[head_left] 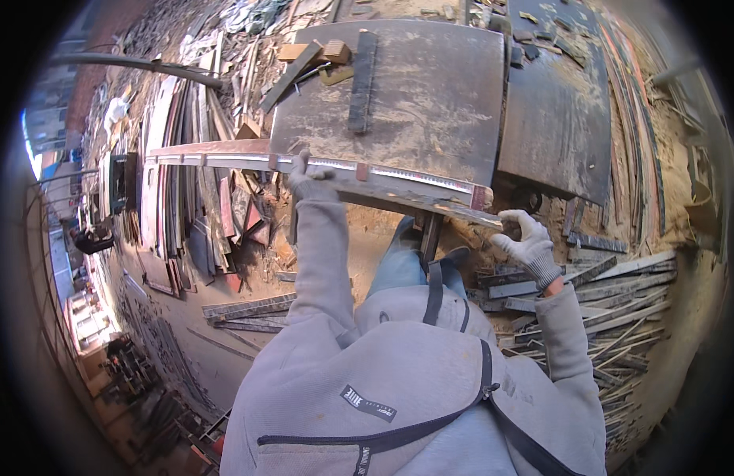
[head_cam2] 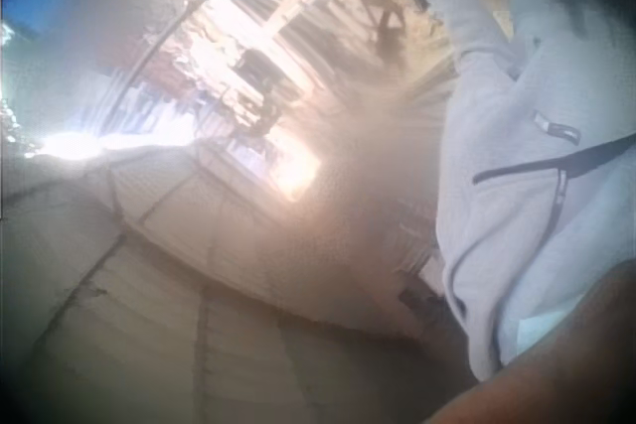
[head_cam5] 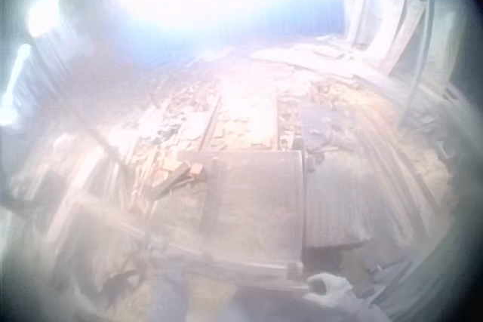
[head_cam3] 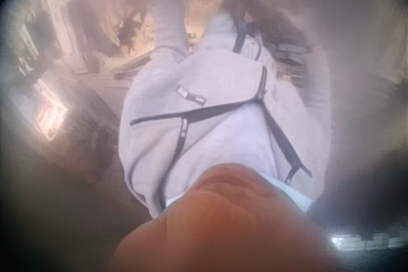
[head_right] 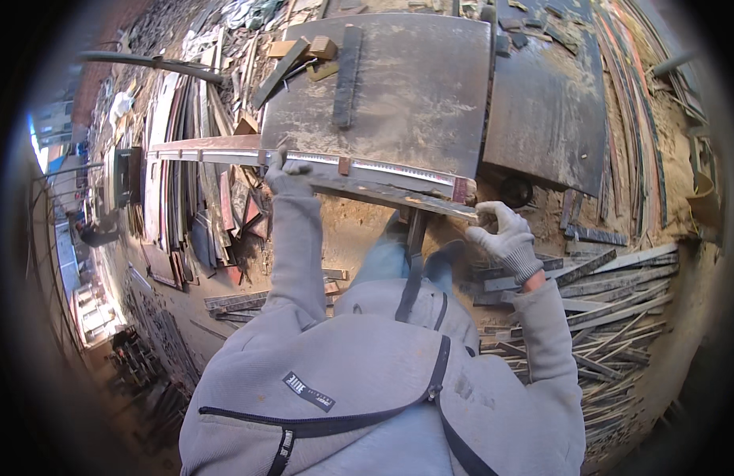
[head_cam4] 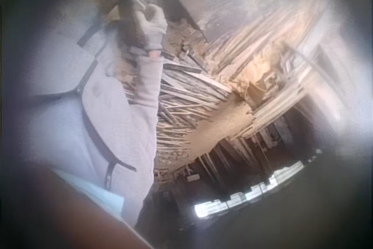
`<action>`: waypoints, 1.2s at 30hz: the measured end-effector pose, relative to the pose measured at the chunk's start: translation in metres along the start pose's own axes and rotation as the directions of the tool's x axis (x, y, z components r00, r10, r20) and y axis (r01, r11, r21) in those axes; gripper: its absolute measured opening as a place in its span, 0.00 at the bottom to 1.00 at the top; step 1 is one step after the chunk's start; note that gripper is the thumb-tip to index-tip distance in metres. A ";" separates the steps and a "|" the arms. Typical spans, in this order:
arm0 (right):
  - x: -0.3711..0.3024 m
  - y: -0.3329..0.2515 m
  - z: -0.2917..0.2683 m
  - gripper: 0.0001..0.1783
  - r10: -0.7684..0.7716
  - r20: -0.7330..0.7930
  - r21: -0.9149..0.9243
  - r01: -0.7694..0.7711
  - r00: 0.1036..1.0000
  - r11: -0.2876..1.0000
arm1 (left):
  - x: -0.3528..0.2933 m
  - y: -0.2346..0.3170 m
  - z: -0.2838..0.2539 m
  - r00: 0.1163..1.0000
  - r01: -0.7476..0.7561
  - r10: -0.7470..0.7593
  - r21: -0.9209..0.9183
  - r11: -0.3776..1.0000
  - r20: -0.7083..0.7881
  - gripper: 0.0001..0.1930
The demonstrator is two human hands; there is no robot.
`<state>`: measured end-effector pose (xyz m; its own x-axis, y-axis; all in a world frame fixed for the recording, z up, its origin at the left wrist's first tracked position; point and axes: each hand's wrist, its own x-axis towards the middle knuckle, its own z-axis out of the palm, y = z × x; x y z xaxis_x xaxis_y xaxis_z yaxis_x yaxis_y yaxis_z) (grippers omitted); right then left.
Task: The person selects wooden planks from a pile, places them on a table saw, and cuts them into smaller pieces. The person then stacks the cut pieces on the table and continues cutting additional planks.
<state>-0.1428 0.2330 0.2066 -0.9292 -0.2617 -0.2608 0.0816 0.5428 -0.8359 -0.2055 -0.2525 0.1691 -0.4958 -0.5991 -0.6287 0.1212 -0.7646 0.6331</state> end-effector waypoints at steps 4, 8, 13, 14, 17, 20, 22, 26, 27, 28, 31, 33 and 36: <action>0.019 0.031 -0.002 0.18 0.119 -0.054 0.093 -0.114 0.991 0.989 | 0.013 0.176 -0.148 0.882 -0.342 0.208 -0.272 0.899 -0.423 0.09; 0.039 0.036 0.027 0.13 0.179 -0.032 0.292 -0.162 0.983 0.943 | 0.007 0.287 -0.220 0.519 -0.489 0.536 0.284 0.825 -0.666 0.23; 0.064 0.007 0.057 0.16 0.036 0.062 0.107 -0.042 0.997 0.993 | 0.053 0.159 -0.133 0.523 0.123 0.735 0.892 0.435 -0.431 0.48; 0.068 0.001 0.060 0.16 0.025 0.081 0.071 -0.031 0.996 0.997 | 0.066 0.103 -0.100 0.678 -0.419 0.734 0.835 0.356 0.027 0.52; 0.070 -0.013 0.056 0.16 -0.032 0.061 0.032 0.030 0.998 0.999 | 0.099 -0.022 0.003 0.723 -0.354 0.438 0.830 -0.431 0.535 0.54; 0.062 -0.011 0.045 0.15 0.042 0.018 0.013 -0.042 0.999 0.999 | 0.120 -0.087 0.076 0.826 -0.261 0.284 0.777 -0.572 0.487 0.56; 0.052 -0.001 0.038 0.13 0.140 -0.018 0.029 -0.140 0.990 0.990 | 0.136 -0.097 0.099 0.918 -0.189 0.182 0.792 -0.581 0.353 0.49; 0.031 0.021 0.034 0.13 0.262 -0.090 0.085 -0.255 0.961 0.963 | 0.141 -0.101 0.091 0.919 -0.311 0.124 0.882 -0.353 0.374 0.23; 0.029 0.023 0.037 0.13 0.265 -0.101 0.091 -0.256 0.959 0.962 | 0.135 -0.102 0.081 0.900 -0.354 0.182 0.907 -0.229 0.397 0.17; 0.029 0.025 0.040 0.14 0.338 -0.108 0.075 -0.332 0.935 0.940 | 0.126 -0.098 0.070 0.891 -0.407 0.181 0.909 -0.089 0.416 0.12; 0.041 0.021 0.041 0.19 0.206 -0.178 0.144 -0.182 0.962 0.973 | 0.088 -0.068 0.040 0.340 -0.909 0.161 0.368 -0.194 0.926 0.13; 0.058 0.018 0.032 0.33 0.014 -0.310 -0.080 -0.040 0.951 0.996 | 0.058 -0.056 0.032 0.183 -0.958 0.065 0.192 -0.213 0.981 0.14; 0.086 0.019 -0.004 0.60 -0.308 -0.348 -0.625 0.026 0.885 0.781 | 0.015 -0.056 0.040 -0.083 -0.968 -0.083 -0.100 -0.232 0.993 0.15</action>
<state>-0.2231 0.2235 0.1703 -0.9733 -0.1215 0.1948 -0.1858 0.9152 -0.3576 -0.2539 -0.2094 0.1420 -0.8230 0.3492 0.4480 0.5377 0.7333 0.4161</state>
